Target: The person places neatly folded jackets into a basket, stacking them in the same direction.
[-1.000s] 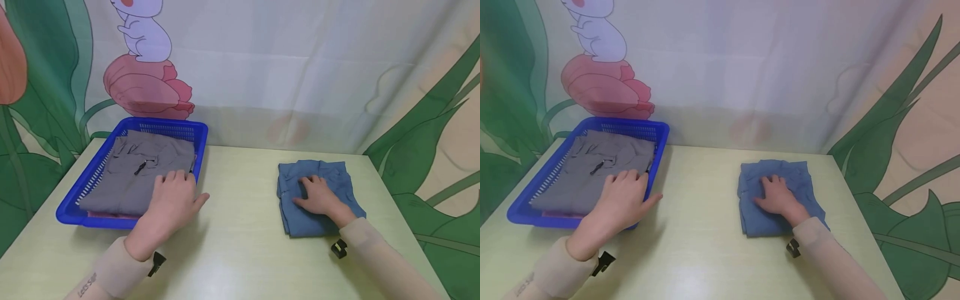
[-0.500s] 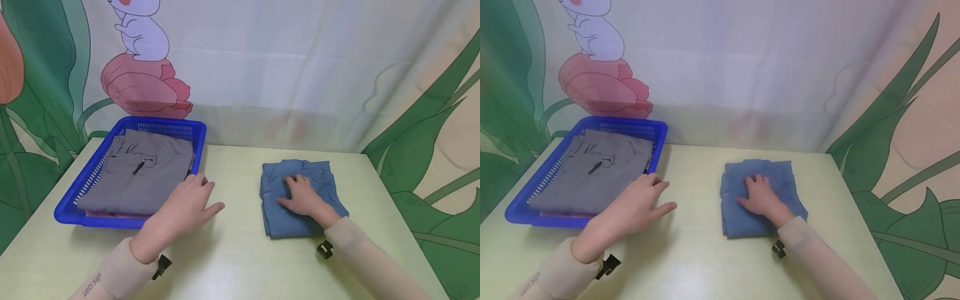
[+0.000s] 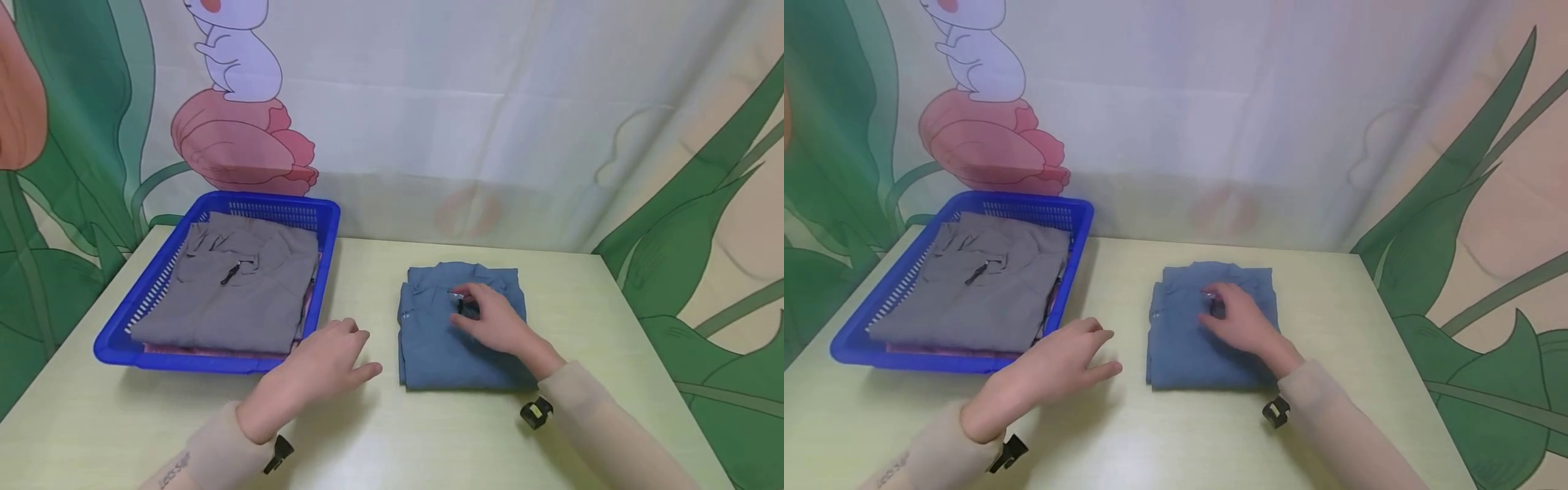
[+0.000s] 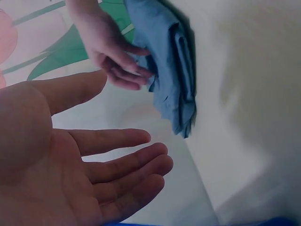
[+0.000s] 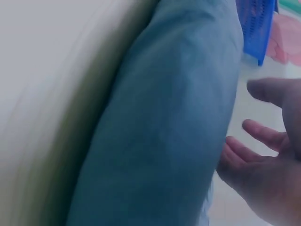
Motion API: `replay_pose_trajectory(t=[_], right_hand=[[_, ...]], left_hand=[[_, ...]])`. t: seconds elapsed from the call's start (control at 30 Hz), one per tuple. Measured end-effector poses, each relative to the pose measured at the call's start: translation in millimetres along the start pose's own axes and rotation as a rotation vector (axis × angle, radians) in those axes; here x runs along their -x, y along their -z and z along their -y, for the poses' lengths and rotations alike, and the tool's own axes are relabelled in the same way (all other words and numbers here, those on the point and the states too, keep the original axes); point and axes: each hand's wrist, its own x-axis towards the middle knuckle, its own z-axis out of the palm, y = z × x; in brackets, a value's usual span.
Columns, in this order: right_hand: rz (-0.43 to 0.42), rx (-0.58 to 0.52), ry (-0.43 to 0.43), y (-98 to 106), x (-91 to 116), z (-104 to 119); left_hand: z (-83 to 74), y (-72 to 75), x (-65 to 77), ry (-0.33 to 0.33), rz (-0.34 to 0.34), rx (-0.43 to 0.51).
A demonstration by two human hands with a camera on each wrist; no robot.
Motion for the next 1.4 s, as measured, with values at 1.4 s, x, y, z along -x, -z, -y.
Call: replay_pose_trajectory(t=[1.4], right_hand=[[0.043,0.061,-0.327,17.2,39.0,-40.0]], left_hand=[[12.1,-55.8,-52.9,0.150,-0.127,0.296]])
